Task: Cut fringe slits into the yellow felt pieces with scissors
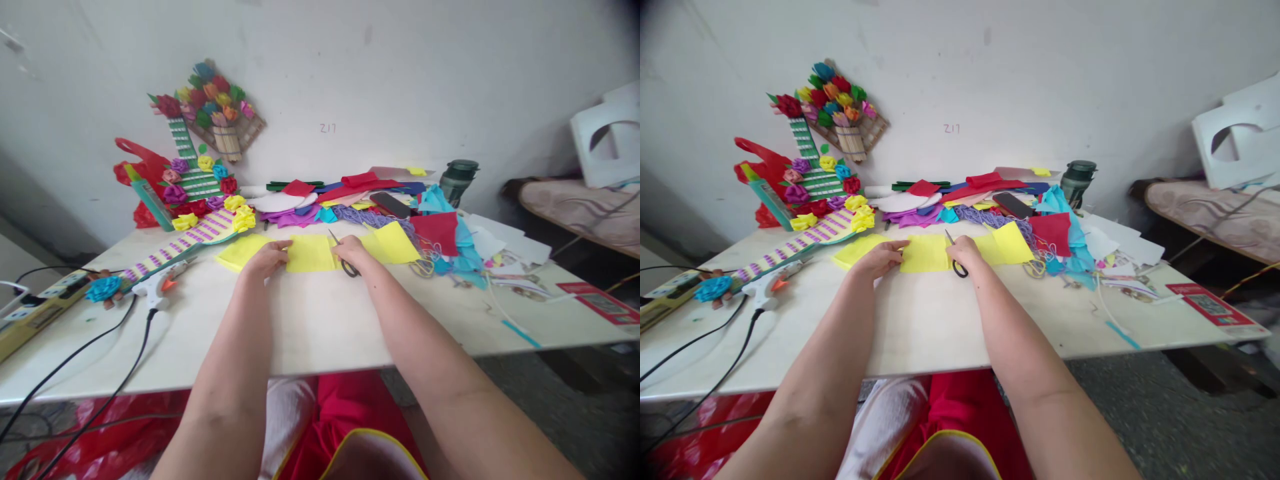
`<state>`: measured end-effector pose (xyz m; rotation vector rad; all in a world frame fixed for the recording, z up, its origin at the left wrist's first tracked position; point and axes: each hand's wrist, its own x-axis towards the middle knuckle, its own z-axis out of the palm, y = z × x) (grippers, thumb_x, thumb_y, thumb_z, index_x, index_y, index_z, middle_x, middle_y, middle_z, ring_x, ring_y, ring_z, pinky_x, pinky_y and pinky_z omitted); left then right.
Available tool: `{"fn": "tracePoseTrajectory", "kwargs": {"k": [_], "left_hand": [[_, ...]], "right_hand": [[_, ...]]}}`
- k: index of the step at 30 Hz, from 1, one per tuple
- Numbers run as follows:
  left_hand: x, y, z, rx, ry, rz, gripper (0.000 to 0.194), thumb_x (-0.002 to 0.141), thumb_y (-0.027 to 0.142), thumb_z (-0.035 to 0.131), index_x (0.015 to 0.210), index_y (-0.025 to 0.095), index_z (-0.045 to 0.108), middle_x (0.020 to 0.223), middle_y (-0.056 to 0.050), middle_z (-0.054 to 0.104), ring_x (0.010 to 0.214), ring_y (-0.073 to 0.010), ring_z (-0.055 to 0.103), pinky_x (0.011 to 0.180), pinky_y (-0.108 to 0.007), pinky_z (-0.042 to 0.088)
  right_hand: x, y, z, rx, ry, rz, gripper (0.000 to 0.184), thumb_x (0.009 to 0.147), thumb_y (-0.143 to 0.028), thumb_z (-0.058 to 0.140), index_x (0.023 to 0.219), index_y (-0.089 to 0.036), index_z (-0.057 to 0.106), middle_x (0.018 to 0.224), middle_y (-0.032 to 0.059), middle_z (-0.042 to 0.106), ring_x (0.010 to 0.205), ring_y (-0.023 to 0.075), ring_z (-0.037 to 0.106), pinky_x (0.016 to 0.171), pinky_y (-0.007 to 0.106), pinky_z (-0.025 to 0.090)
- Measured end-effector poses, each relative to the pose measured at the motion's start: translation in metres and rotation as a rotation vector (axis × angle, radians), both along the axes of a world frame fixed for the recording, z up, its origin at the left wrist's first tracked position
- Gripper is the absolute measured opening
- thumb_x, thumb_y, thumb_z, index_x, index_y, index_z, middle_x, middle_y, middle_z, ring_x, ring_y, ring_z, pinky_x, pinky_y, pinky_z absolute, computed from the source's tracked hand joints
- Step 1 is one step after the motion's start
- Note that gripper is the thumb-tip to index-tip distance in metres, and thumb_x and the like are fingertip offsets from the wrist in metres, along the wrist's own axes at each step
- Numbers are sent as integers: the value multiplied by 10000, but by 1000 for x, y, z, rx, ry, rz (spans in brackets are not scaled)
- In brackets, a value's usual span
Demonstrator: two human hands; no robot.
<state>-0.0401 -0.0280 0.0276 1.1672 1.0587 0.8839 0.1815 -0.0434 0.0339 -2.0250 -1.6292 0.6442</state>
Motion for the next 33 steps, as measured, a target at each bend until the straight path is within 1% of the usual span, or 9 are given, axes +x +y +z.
{"fn": "tracePoseTrajectory", "kwargs": {"k": [4, 8, 11, 15, 22, 28, 33], "left_hand": [[1, -1, 1, 1, -2, 16, 649, 495, -5, 537, 1140, 71, 540, 868, -86, 652, 824, -154, 618, 740, -221, 469], [1, -1, 1, 0, -6, 16, 655, 485, -6, 548, 1136, 66, 540, 849, -79, 648, 822, -149, 613, 730, -212, 466], [0, 0, 0, 6, -5, 11, 660, 480, -1, 555, 1137, 58, 535, 846, -79, 646, 815, -147, 612, 727, -208, 461], [0, 1, -1, 8, 1, 9, 660, 482, 5, 550, 1140, 62, 532, 856, -80, 648, 820, -147, 613, 738, -214, 460], [1, 0, 1, 9, 9, 7, 619, 485, 7, 557, 1100, 85, 564, 862, -80, 651, 846, -157, 610, 749, -226, 462], [-1, 3, -2, 16, 0, 3, 614, 470, 14, 576, 1080, 84, 576, 843, -76, 640, 833, -150, 602, 739, -215, 459], [0, 0, 0, 16, 37, 26, 598, 460, 23, 588, 1055, 87, 591, 834, -67, 625, 818, -147, 597, 734, -219, 460]], "right_hand": [[2, 3, 2, -32, -29, 22, 208, 640, -304, 623, 699, -108, 660, 572, 67, 621, 507, 146, 566, 469, 219, 370], [3, 5, 1, -70, -40, 29, 228, 601, -306, 662, 710, -106, 657, 546, 56, 609, 514, 150, 571, 467, 216, 373], [3, 6, -2, -72, -38, 25, 203, 579, -275, 671, 700, -113, 654, 531, 45, 604, 505, 146, 568, 463, 210, 375], [3, 7, -4, -70, -41, 31, 158, 576, -222, 643, 687, -110, 651, 568, 48, 613, 498, 141, 566, 467, 216, 377], [2, 2, -1, -59, -46, 36, 186, 569, -218, 626, 710, -98, 652, 590, 55, 616, 522, 149, 571, 471, 222, 378], [2, 1, 1, -55, -41, 49, 141, 584, -196, 612, 688, -108, 646, 578, 50, 610, 526, 147, 572, 471, 217, 376], [3, 3, 0, -77, -58, 63, 111, 572, -182, 621, 661, -120, 644, 556, 40, 605, 542, 154, 582, 485, 209, 382]]}}
